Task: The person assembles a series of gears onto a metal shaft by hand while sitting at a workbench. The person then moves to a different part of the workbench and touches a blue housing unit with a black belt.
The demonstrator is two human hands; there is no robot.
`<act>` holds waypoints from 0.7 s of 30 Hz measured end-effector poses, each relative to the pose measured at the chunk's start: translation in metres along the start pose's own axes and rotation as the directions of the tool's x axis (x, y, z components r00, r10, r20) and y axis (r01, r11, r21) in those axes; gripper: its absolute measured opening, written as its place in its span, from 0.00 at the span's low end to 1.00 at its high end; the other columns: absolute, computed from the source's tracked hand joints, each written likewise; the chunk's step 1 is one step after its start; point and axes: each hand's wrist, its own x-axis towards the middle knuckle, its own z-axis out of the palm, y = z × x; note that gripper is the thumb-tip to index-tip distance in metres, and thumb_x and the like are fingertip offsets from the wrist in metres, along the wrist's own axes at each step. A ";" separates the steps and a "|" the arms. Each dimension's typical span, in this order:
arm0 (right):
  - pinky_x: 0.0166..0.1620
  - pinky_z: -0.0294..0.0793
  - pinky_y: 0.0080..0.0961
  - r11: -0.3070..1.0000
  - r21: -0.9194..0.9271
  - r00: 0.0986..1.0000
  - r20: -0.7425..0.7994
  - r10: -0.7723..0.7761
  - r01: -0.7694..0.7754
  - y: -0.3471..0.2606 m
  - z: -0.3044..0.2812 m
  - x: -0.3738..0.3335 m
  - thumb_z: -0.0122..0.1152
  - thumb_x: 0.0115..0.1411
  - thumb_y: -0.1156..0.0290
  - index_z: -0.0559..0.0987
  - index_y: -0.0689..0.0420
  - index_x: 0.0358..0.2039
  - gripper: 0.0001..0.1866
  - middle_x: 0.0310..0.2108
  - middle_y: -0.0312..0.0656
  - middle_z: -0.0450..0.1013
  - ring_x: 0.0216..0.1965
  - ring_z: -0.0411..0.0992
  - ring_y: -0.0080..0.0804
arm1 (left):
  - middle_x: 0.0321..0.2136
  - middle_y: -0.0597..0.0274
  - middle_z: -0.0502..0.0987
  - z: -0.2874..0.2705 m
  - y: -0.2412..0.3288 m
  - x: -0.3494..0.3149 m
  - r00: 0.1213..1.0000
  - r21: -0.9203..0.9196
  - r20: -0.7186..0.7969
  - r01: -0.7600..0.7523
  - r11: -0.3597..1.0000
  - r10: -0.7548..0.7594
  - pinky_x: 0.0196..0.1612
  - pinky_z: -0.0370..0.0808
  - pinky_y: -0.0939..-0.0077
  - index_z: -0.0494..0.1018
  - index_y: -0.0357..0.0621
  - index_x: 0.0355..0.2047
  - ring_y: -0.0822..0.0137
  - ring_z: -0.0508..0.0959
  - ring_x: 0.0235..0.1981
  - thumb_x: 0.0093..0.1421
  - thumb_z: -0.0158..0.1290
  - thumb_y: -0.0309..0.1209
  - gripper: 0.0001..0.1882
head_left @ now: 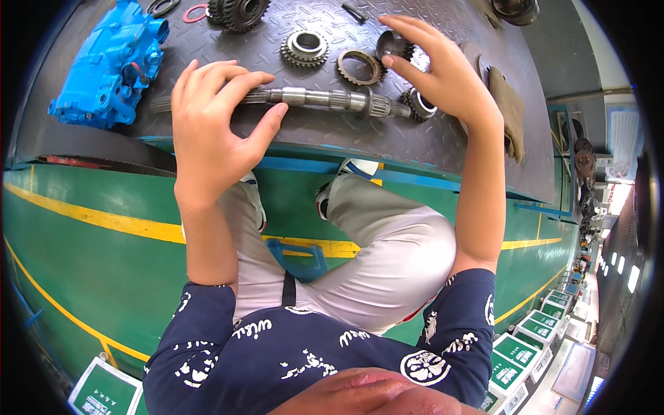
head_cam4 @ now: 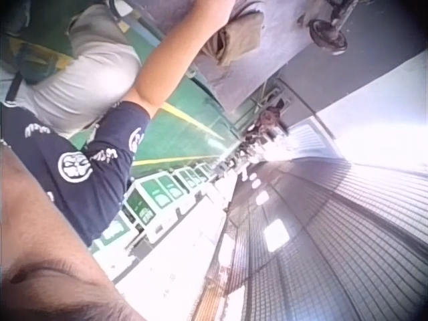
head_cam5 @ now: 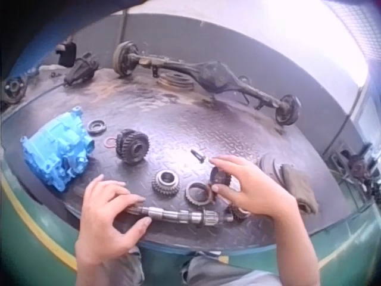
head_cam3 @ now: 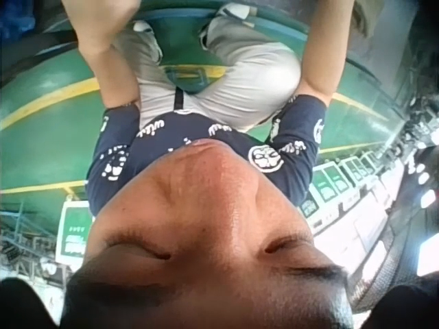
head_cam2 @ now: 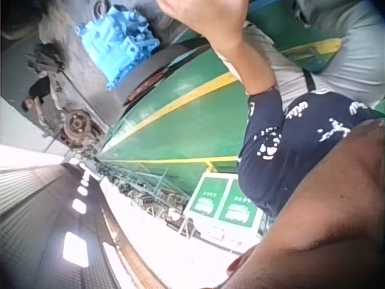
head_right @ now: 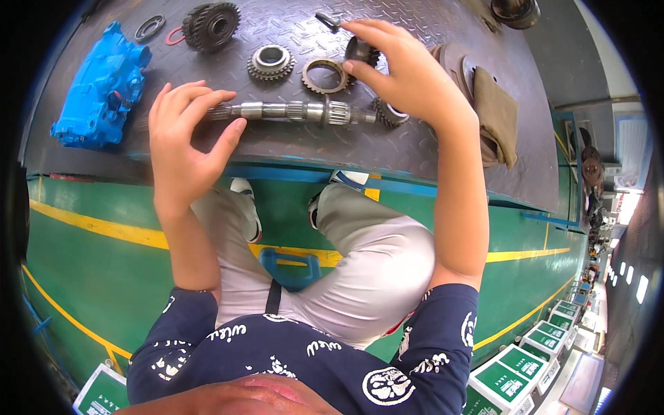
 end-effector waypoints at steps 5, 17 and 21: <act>0.69 0.71 0.42 0.997 0.069 0.999 -0.006 -0.034 0.034 0.002 0.002 -0.014 0.65 0.68 0.76 0.80 0.56 0.65 0.24 0.63 0.51 0.76 0.65 0.73 0.56 | 0.44 0.55 0.85 0.006 0.008 0.010 0.997 -0.132 -0.079 0.013 0.991 -0.023 0.69 0.69 0.50 0.86 0.42 0.44 0.49 0.82 0.57 0.59 0.69 0.28 0.13; 0.64 0.76 0.40 0.997 0.064 0.998 -0.051 -0.030 0.033 0.005 -0.005 -0.031 0.75 0.60 0.71 0.82 0.60 0.61 0.28 0.60 0.54 0.79 0.59 0.77 0.57 | 0.45 0.55 0.85 0.017 0.020 0.014 0.984 -0.267 -0.039 0.155 0.951 -0.172 0.60 0.75 0.63 0.84 0.42 0.49 0.49 0.84 0.52 0.65 0.65 0.30 0.13; 0.61 0.77 0.41 0.998 -0.013 0.996 -0.069 0.060 -0.061 0.003 -0.010 -0.030 0.76 0.61 0.64 0.83 0.66 0.57 0.27 0.54 0.56 0.82 0.56 0.79 0.58 | 0.44 0.53 0.84 0.022 0.013 0.008 0.997 -0.122 -0.063 0.040 0.992 -0.048 0.61 0.75 0.60 0.85 0.41 0.47 0.49 0.83 0.54 0.67 0.60 0.26 0.10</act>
